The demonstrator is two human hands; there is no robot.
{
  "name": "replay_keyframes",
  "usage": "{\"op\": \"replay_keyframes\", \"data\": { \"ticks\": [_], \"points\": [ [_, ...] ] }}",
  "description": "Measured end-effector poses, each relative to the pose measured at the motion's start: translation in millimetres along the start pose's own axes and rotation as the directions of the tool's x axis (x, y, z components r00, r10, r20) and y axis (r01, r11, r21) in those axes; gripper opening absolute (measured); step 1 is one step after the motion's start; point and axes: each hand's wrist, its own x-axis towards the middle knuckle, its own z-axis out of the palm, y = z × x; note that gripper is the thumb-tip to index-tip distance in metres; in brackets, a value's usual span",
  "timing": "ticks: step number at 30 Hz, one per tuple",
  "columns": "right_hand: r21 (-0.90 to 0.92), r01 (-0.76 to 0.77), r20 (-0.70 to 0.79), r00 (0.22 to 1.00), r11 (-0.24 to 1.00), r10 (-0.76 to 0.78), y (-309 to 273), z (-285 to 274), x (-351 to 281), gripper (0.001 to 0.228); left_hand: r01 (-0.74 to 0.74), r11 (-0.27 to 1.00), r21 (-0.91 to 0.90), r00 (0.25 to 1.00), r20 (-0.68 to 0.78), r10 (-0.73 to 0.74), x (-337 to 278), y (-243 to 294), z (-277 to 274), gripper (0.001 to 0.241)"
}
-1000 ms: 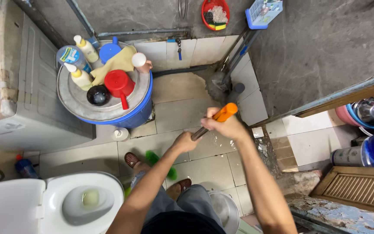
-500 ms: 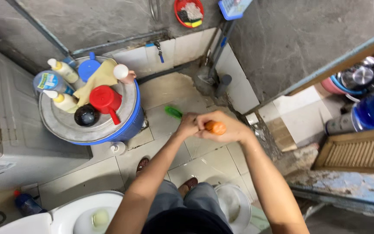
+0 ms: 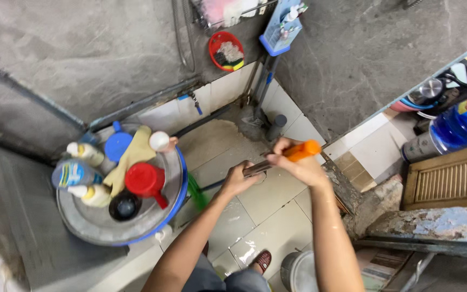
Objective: The person washes a red basin with a cloth, rinses it under a tap, and then scrubs the tiled bathroom floor with a green broom. The person also turns the tap on and off during the process.
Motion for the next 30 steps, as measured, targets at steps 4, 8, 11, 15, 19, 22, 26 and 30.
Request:
{"op": "replay_keyframes", "data": {
  "ticks": [4, 8, 11, 15, 19, 22, 26, 30],
  "points": [
    [-0.015, -0.141, -0.216, 0.967, 0.990, 0.135, 27.9, 53.4, 49.6, 0.025, 0.041, 0.999, 0.014, 0.995, 0.093, -0.042, 41.5, -44.3, -13.7, 0.035],
    [0.032, -0.162, -0.152, 0.975, 0.986, 0.165, 48.9, 72.3, 68.1, 0.017, 0.042, 0.993, 0.111, 0.990, 0.132, -0.057, 67.4, -99.0, -3.6, 0.026],
    [-0.035, -0.089, -0.008, 0.996, 0.995, 0.089, 51.0, 65.3, 72.9, 0.017, 0.106, 0.987, 0.117, 0.985, 0.125, -0.120, 80.8, -133.7, 7.2, 0.023],
    [-0.139, -0.068, 0.103, 0.991, 0.988, 0.083, 43.8, 77.0, 73.2, 0.016, 0.023, 0.989, 0.146, 0.995, 0.093, -0.036, 102.9, -171.7, 9.0, 0.026],
    [-0.140, 0.091, 0.249, 0.967, 0.986, -0.054, 27.2, 106.1, 77.5, 0.014, 0.173, 0.704, -0.689, 0.960, 0.279, 0.037, 118.3, -195.9, -3.2, 0.038],
    [-0.109, 0.236, 0.354, 0.917, 0.966, -0.185, 3.6, 117.9, 78.1, 0.014, 0.031, 0.492, -0.870, 0.960, 0.162, 0.227, 113.9, -182.7, -19.2, 0.041],
    [-0.246, 0.124, 0.353, 0.935, 0.961, -0.031, -27.1, 85.9, 58.6, 0.019, -0.519, 0.852, -0.065, 0.852, -0.124, 0.509, 88.6, -110.8, -26.0, 0.045],
    [-0.003, 0.161, 0.229, 0.961, 0.987, -0.156, -53.0, 29.9, 35.9, 0.027, -0.312, 0.950, -0.020, 0.943, 0.113, 0.312, 68.8, -17.9, -42.4, 0.048]
  ]
}}
